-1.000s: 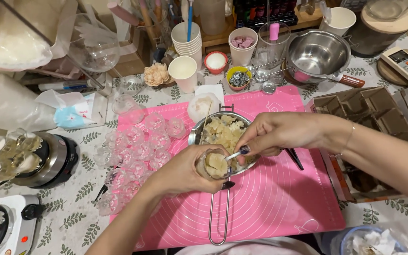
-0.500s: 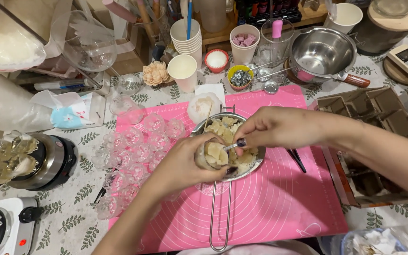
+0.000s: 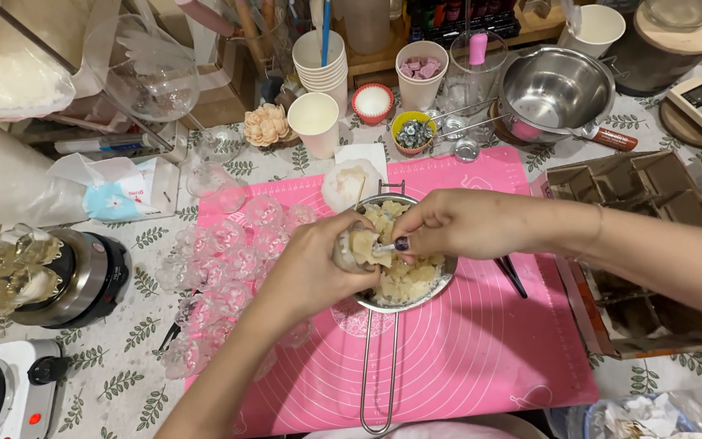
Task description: Scooping small wax flakes from a bowl into small individual plastic molds and a larger tray using a spoon.
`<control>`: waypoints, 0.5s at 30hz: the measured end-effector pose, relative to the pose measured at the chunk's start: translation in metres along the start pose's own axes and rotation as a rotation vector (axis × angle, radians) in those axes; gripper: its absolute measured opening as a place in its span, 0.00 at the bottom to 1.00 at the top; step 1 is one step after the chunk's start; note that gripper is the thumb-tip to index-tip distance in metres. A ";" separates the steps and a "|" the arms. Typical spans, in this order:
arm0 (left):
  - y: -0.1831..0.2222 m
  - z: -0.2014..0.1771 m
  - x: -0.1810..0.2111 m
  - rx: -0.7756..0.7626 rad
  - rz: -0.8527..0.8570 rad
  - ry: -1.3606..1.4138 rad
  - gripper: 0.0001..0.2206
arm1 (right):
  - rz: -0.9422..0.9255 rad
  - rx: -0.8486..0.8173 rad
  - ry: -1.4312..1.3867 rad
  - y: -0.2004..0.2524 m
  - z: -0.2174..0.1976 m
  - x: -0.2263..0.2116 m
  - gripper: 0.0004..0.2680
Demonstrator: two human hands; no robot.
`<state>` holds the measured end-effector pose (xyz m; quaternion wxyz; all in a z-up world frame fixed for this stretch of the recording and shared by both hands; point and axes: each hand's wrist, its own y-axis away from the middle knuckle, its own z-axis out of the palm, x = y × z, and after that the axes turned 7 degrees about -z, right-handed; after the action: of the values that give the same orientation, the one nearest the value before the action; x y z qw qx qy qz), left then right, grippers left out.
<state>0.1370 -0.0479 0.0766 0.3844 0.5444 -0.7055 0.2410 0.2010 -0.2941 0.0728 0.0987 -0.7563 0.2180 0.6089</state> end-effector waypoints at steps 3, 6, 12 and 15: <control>-0.004 -0.002 0.000 0.029 0.008 -0.052 0.26 | 0.462 0.057 -0.280 -0.002 0.003 -0.033 0.08; -0.008 -0.004 0.001 0.028 0.017 -0.051 0.24 | 0.456 0.034 -0.555 -0.001 -0.002 -0.028 0.07; -0.008 -0.001 -0.001 0.018 0.033 0.091 0.23 | 0.390 -0.053 -0.737 -0.002 -0.008 -0.008 0.08; -0.007 0.001 -0.010 -0.085 0.006 0.191 0.22 | 0.363 -0.106 -0.758 -0.001 -0.010 -0.004 0.07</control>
<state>0.1447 -0.0450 0.0675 0.4722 0.5001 -0.6767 0.2627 0.2096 -0.2961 0.0793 0.0241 -0.4321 0.2646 0.8618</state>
